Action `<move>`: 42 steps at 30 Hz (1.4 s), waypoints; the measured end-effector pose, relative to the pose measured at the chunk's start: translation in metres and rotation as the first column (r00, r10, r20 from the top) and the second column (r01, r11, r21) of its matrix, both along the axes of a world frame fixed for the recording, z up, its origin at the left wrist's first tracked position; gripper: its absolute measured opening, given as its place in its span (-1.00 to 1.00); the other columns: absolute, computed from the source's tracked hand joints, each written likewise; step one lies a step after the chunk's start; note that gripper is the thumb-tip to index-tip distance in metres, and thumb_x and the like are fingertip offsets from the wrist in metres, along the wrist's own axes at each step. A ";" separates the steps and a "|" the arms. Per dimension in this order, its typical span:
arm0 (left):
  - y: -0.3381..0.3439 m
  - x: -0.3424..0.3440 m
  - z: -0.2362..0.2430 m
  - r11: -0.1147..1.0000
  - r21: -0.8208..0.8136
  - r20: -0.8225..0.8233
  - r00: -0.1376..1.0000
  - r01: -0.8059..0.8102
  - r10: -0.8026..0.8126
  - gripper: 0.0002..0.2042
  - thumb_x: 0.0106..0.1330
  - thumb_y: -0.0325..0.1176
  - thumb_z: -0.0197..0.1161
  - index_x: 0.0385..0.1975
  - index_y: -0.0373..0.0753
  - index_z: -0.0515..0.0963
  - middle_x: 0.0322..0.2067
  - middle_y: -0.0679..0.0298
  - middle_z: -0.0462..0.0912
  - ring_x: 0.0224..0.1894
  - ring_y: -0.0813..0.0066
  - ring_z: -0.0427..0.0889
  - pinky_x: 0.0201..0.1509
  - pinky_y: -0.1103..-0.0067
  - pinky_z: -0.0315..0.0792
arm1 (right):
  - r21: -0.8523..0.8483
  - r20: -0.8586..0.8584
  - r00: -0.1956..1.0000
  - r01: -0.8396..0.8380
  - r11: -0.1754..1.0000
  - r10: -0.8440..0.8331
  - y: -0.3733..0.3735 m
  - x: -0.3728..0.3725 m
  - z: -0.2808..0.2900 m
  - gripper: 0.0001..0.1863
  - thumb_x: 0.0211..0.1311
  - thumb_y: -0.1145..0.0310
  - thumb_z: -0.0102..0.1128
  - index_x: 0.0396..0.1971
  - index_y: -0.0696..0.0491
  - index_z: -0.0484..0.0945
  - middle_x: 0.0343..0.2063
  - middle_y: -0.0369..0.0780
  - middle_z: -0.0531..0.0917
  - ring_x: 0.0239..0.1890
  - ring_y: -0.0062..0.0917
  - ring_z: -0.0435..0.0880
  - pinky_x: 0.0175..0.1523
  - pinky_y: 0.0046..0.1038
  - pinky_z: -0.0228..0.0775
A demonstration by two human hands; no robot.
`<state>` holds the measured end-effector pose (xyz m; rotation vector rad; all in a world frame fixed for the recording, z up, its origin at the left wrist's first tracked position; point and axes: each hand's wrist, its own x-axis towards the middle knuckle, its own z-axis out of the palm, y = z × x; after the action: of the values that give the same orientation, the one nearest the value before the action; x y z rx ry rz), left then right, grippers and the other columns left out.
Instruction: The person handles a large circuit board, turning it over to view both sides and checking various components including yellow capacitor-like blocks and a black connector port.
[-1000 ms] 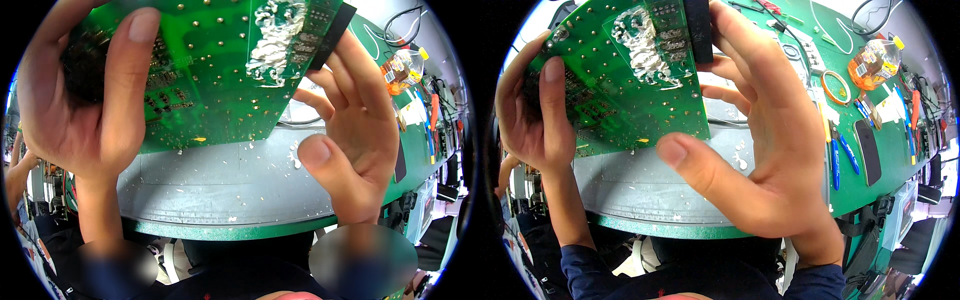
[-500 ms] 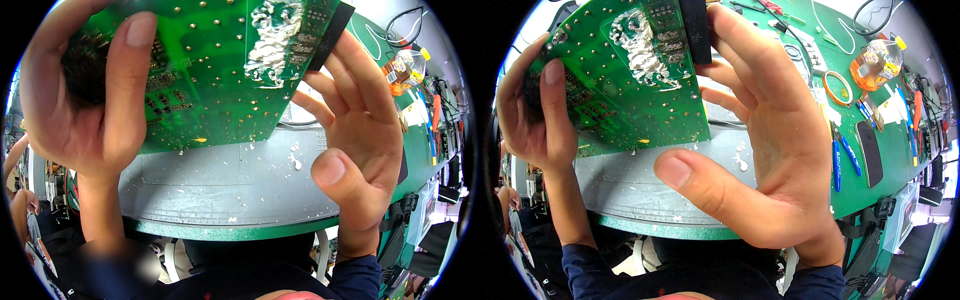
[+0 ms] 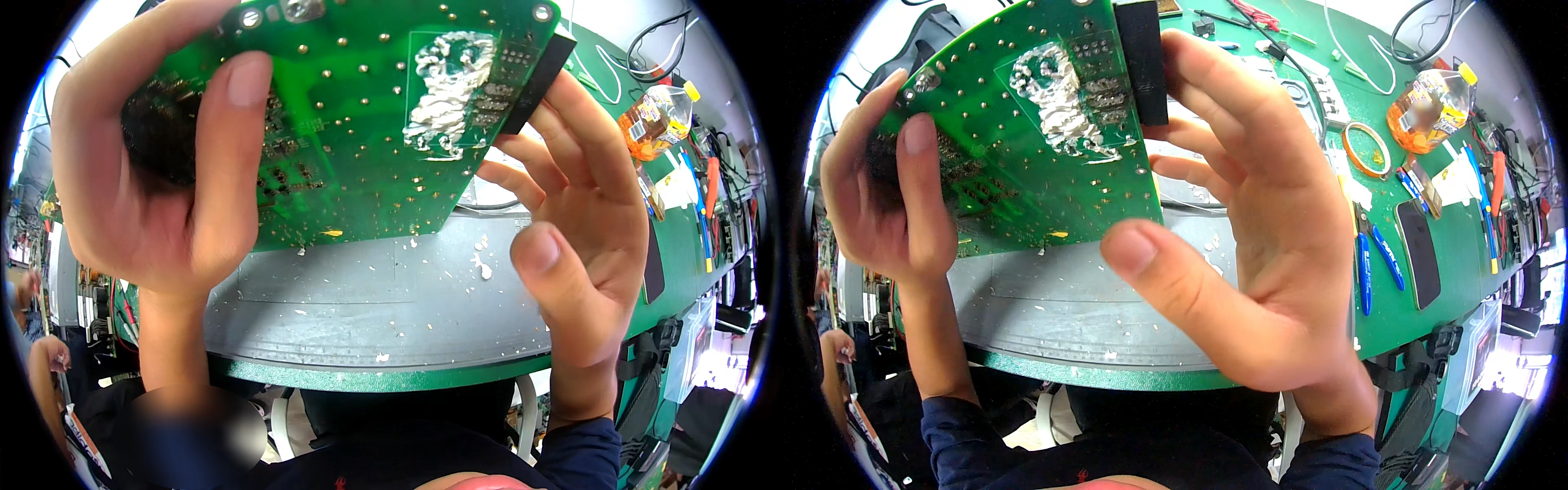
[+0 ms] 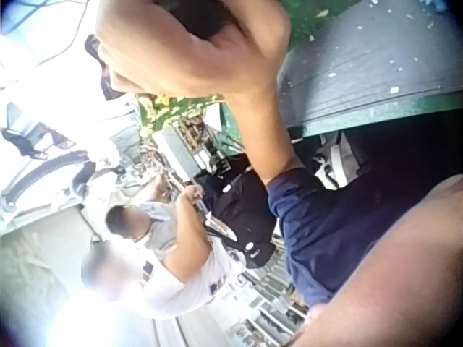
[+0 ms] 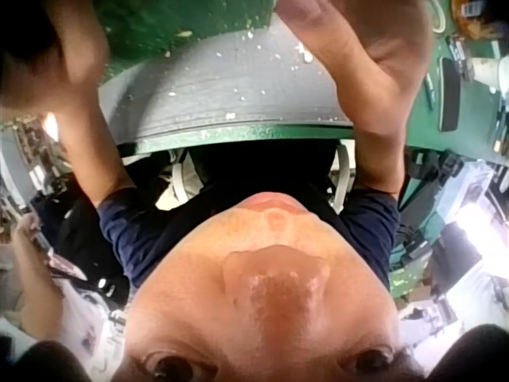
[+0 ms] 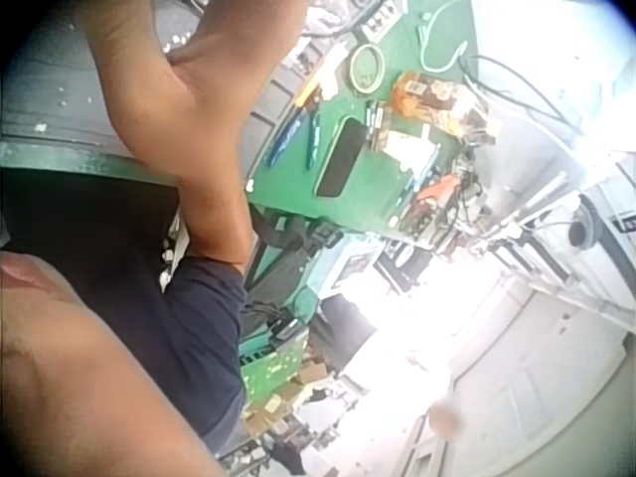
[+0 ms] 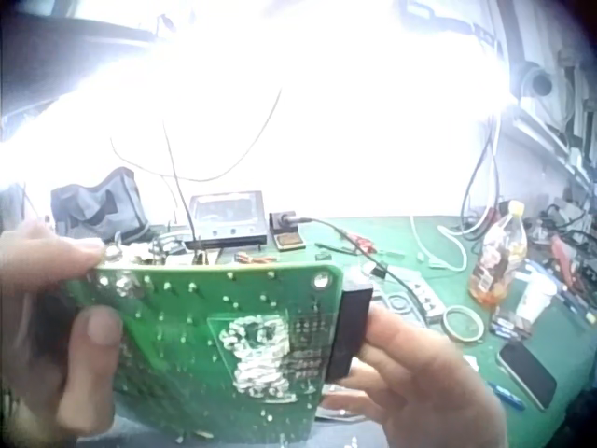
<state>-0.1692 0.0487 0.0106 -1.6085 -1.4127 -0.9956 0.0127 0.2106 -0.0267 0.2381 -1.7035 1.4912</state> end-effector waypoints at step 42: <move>0.009 0.030 0.013 0.930 0.141 -0.238 0.900 -0.340 0.365 -0.71 -0.03 -0.20 0.46 -0.37 -0.17 0.57 -0.57 0.46 0.54 -0.52 0.52 0.44 -0.28 0.60 0.19 | 0.115 -0.106 0.985 -0.126 0.985 0.138 0.020 -0.012 0.003 -0.56 0.20 0.63 0.00 0.11 0.36 0.31 -0.03 -0.13 0.52 0.07 -0.50 0.45 0.22 -0.46 0.20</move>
<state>-0.1392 0.0578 0.0238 -1.2960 -1.3862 -0.6048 0.0003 0.2309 -0.0241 0.4941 -1.7057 1.4527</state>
